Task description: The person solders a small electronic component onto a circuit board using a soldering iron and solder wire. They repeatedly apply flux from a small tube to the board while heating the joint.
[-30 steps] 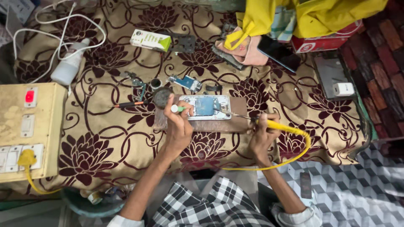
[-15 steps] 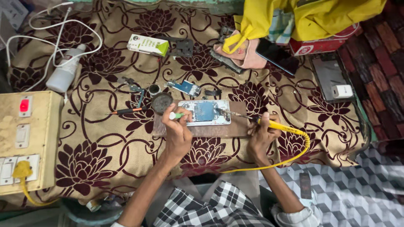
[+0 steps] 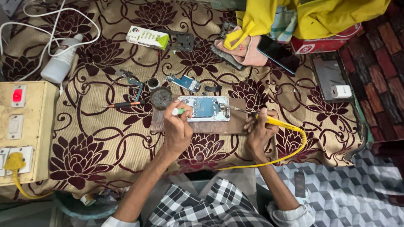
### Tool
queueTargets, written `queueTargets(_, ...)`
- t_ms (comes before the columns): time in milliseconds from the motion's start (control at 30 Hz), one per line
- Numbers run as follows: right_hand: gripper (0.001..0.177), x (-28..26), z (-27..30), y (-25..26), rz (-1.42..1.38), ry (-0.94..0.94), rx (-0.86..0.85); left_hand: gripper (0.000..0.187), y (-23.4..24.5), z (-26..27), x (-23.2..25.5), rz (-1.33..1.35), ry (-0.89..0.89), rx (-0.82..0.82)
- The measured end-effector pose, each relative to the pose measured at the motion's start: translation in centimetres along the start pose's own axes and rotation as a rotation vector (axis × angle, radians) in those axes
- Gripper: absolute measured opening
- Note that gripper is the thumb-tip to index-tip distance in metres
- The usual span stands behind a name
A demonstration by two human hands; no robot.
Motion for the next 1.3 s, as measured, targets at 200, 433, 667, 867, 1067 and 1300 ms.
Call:
queueTargets(200,0.032,-0.9,0.0,-0.6,0.063,0.086,-0.065,0.052,-0.7,0.3,-0.9,-0.025,-0.036,0.025)
queueTargets(433,0.031,-1.0,0.0,-0.7,0.059,0.081,-0.07,0.055,-0.9,0.5,-0.2,-0.028,-0.088,-0.017)
queueTargets(667,0.032,-0.4,0.0,-0.1,0.086,0.044,-0.037,0.058,-0.8,0.0,0.3,0.051,-0.066,-0.048)
queueTargets(867,0.03,-0.4,-0.3,-0.3,0.076,0.026,-0.014,0.06,-0.8,-0.1,0.5,0.09,-0.068,-0.057)
queueTargets(1067,0.028,-1.3,-0.2,-0.8,0.083,0.046,-0.058,0.053,-1.5,0.5,-0.1,0.032,-0.092,-0.072)
queueTargets(1300,0.025,-1.3,-0.2,-0.4,0.027,0.073,-0.032,0.049,-1.7,0.5,-0.2,0.079,-0.088,-0.082)
Point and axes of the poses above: each hand's wrist, its own z-axis away from the middle knuckle, its own y-axis out of the back of the hand, x = y × z, the point moved 8 cm from there along -z, towards the middle knuckle, and after that the axes turned 4 degrees about y, right-handed, at the moved point
